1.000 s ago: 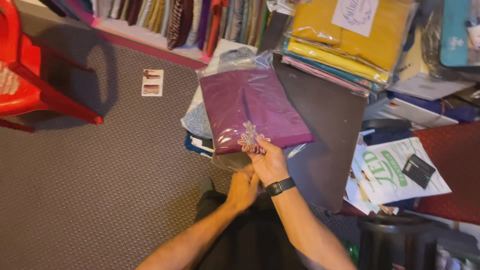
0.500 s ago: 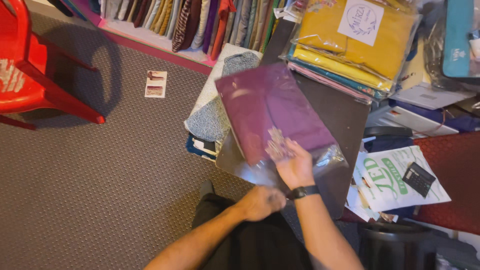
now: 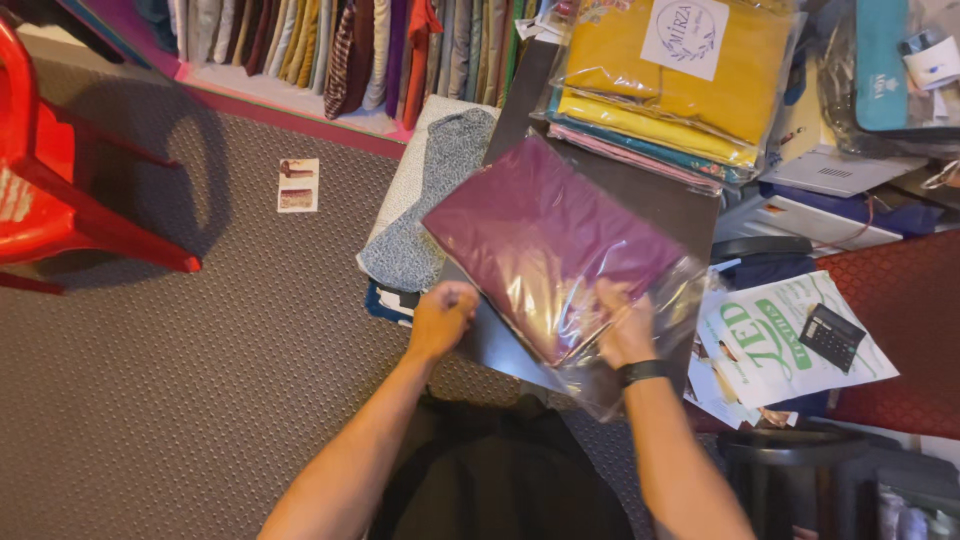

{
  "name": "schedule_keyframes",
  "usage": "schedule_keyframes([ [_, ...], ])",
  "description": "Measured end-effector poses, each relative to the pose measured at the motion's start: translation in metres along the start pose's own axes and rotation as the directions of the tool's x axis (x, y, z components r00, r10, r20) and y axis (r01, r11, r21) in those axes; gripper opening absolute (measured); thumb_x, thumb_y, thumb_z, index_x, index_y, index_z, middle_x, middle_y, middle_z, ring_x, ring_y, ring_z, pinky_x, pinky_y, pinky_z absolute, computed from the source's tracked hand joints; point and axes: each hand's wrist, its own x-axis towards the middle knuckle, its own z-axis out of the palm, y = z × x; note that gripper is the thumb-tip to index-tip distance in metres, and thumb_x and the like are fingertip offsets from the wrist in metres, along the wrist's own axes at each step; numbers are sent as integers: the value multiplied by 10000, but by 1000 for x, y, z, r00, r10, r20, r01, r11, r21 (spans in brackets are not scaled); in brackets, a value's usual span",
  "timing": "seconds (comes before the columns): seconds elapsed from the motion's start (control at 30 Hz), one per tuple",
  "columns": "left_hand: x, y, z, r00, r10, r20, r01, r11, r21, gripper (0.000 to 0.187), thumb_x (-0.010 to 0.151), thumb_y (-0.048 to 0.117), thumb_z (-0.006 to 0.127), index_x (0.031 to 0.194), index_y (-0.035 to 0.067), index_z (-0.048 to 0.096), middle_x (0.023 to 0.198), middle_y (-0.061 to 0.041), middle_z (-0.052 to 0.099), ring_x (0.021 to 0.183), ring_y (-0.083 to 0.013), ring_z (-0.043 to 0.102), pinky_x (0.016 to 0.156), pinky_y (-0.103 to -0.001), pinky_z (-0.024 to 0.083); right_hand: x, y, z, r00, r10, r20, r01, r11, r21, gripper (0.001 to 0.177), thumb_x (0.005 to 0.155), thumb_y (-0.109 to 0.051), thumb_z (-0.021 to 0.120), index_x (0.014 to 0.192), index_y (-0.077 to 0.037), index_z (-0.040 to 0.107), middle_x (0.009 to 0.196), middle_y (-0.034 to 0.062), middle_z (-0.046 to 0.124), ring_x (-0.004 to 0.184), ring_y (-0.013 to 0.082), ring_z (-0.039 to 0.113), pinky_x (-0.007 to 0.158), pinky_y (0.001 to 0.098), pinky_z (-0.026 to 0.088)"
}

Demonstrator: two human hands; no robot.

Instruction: The person takes a folded purple garment from a shelf, removes it from a plastic bag, and unfolds it to show a floral print pattern. The person then refolds the purple garment, places it back inside the plastic bag, and sets it on a table.

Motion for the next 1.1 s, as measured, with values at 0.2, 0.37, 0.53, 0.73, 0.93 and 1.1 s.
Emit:
schedule_keyframes([
  [0.2,-24,134,4,938,11,347,226,740,-634,1014,947,726,429,1639,36,160,1674,-281,228,1463,-482,373,1092,-563,453,-70,-114,48,749,-565,345,613,393,-685,160,825,-103,913,867,-82,760,722,77,705,650,153,655,630,308,549],
  [0.37,3,124,10,941,-103,322,326,532,-782,965,897,780,377,1598,119,314,1568,-149,467,1350,-358,549,1070,-526,507,-105,-122,77,149,-169,974,926,-321,-198,818,981,-663,148,1413,-93,545,1527,148,478,1453,378,386,1241,546,188],
  [0.53,48,47,26,846,-437,305,503,470,-725,711,964,589,491,1510,135,508,1499,-154,556,1388,-401,514,1158,-596,404,-82,-27,36,268,-7,963,921,-290,-259,712,908,-286,479,1597,-150,360,1677,165,289,1519,418,277,1165,662,178],
  [0.73,10,47,23,828,-560,-13,456,687,-566,874,907,629,638,1530,50,438,1556,-259,430,1403,-507,451,1069,-701,402,-67,23,42,496,142,857,854,-257,-452,863,834,-562,594,1584,-188,385,1704,143,183,1551,408,130,1189,671,32],
  [0.93,25,18,32,874,-483,-54,414,798,-438,566,1005,540,534,1453,198,588,1484,-186,549,1361,-443,522,938,-642,514,-49,58,68,235,33,971,821,-542,-180,849,898,-647,517,1588,-194,320,1696,153,228,1555,383,191,1207,663,92],
  [1.1,27,21,25,898,-440,2,379,771,-512,541,1040,489,517,1474,165,536,1273,-160,607,1052,-333,667,679,-395,618,-53,52,77,293,205,934,801,-587,-122,663,922,-755,378,1387,-315,550,1698,99,227,1556,355,188,1154,749,104],
])
